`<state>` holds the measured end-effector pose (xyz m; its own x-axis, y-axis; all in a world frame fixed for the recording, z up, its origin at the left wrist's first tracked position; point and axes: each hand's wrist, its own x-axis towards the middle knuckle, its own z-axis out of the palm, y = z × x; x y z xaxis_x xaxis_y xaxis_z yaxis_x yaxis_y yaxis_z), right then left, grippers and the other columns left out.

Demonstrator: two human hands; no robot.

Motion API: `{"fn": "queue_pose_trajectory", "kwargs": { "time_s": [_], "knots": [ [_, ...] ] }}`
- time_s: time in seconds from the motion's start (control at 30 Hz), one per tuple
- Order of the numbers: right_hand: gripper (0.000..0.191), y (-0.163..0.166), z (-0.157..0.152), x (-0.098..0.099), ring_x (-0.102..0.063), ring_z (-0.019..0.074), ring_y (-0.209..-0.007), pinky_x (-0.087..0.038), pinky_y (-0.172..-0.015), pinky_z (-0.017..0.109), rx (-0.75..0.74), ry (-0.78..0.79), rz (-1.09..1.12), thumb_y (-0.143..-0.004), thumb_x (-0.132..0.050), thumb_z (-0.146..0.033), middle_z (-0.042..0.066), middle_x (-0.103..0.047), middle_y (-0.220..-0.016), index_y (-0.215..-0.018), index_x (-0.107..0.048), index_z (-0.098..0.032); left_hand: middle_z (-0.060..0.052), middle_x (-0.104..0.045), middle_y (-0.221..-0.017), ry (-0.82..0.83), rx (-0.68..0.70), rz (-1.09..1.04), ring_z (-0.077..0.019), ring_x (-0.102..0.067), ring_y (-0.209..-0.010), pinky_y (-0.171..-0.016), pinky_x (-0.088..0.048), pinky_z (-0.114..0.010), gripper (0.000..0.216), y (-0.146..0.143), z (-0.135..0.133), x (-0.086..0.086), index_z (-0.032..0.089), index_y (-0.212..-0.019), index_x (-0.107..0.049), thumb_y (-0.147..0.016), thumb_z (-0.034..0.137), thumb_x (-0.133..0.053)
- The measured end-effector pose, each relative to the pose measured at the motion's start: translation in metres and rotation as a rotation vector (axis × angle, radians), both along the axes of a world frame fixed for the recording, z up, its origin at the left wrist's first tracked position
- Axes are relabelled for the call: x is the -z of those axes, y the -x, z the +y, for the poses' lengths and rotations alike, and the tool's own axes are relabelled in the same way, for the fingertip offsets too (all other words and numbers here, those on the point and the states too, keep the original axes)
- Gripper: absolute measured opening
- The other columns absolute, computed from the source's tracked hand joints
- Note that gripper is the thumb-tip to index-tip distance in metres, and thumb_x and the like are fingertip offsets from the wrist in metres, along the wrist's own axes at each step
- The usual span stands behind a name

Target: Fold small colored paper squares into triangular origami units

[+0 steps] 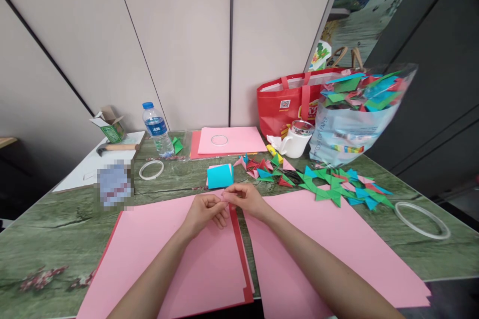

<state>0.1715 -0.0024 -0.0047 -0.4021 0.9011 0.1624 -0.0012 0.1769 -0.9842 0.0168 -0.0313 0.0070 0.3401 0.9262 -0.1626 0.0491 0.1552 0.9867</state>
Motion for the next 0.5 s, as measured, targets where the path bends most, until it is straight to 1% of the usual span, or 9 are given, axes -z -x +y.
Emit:
{"fn": "queue_pose_trajectory", "kwargs": {
  "time_s": [0.13, 0.2, 0.27, 0.33, 0.4, 0.5],
  "knots": [
    [0.018, 0.003, -0.0024, 0.0027, -0.054, 0.0114, -0.058, -0.044, -0.055, 0.022, 0.053, -0.11, -0.076, -0.07, -0.059, -0.032, 0.0, -0.06, -0.063, -0.066, -0.061, -0.015, -0.004, -0.064, -0.051, -0.029, -0.041, 0.076, -0.0142, -0.058, -0.038, -0.037, -0.047, -0.023, 0.031, -0.0041, -0.0033, -0.0031, 0.013, -0.058, -0.055, -0.066, 0.042, -0.061],
    [0.018, 0.0052, -0.0039, 0.0047, -0.053, 0.0115, -0.058, -0.042, -0.054, 0.022, 0.093, -0.14, -0.113, -0.071, -0.057, -0.031, 0.0, -0.059, -0.061, -0.063, -0.059, -0.015, -0.004, -0.063, -0.049, -0.036, -0.059, 0.097, -0.0139, -0.058, -0.037, -0.035, -0.045, -0.022, 0.031, -0.0053, -0.0044, -0.0033, 0.013, -0.056, -0.054, -0.066, 0.042, -0.061],
    [0.018, 0.0072, -0.0059, 0.0053, -0.051, 0.0104, -0.054, -0.041, -0.051, 0.021, 0.121, -0.159, -0.134, -0.072, -0.056, -0.03, -0.001, -0.057, -0.058, -0.061, -0.058, -0.015, -0.003, -0.063, -0.048, -0.033, -0.049, 0.09, -0.0137, -0.057, -0.036, -0.034, -0.044, -0.021, 0.031, -0.005, -0.0045, -0.0028, 0.014, -0.055, -0.053, -0.067, 0.041, -0.06],
    [0.019, 0.0085, -0.0079, 0.0045, -0.048, 0.0091, -0.048, -0.039, -0.047, 0.02, 0.115, -0.131, -0.113, -0.072, -0.057, -0.029, -0.003, -0.054, -0.052, -0.06, -0.056, -0.015, -0.004, -0.063, -0.049, -0.029, -0.013, 0.061, -0.0137, -0.057, -0.036, -0.035, -0.045, -0.022, 0.03, -0.0032, -0.0038, -0.0022, 0.013, -0.056, -0.054, -0.068, 0.04, -0.06],
    [0.019, 0.0089, -0.0089, 0.0033, -0.048, 0.0087, -0.044, -0.038, -0.045, 0.021, 0.102, -0.051, -0.044, -0.07, -0.059, -0.031, -0.003, -0.053, -0.049, -0.059, -0.056, -0.015, -0.004, -0.064, -0.051, -0.025, 0.021, 0.022, -0.0141, -0.058, -0.037, -0.037, -0.046, -0.024, 0.028, -0.0008, -0.0025, -0.0021, 0.013, -0.06, -0.054, -0.069, 0.038, -0.059],
    [0.021, 0.0074, -0.0068, 0.0033, -0.051, 0.0097, -0.044, -0.042, -0.045, 0.022, 0.113, 0.078, 0.086, -0.064, -0.064, -0.036, -0.002, -0.057, -0.052, -0.065, -0.058, -0.015, -0.003, -0.063, -0.051, -0.029, 0.021, -0.004, -0.0145, -0.058, -0.037, -0.037, -0.047, -0.024, 0.027, 0.0015, -0.0006, -0.0022, 0.012, -0.063, -0.055, -0.07, 0.038, -0.059]
  ]
}}
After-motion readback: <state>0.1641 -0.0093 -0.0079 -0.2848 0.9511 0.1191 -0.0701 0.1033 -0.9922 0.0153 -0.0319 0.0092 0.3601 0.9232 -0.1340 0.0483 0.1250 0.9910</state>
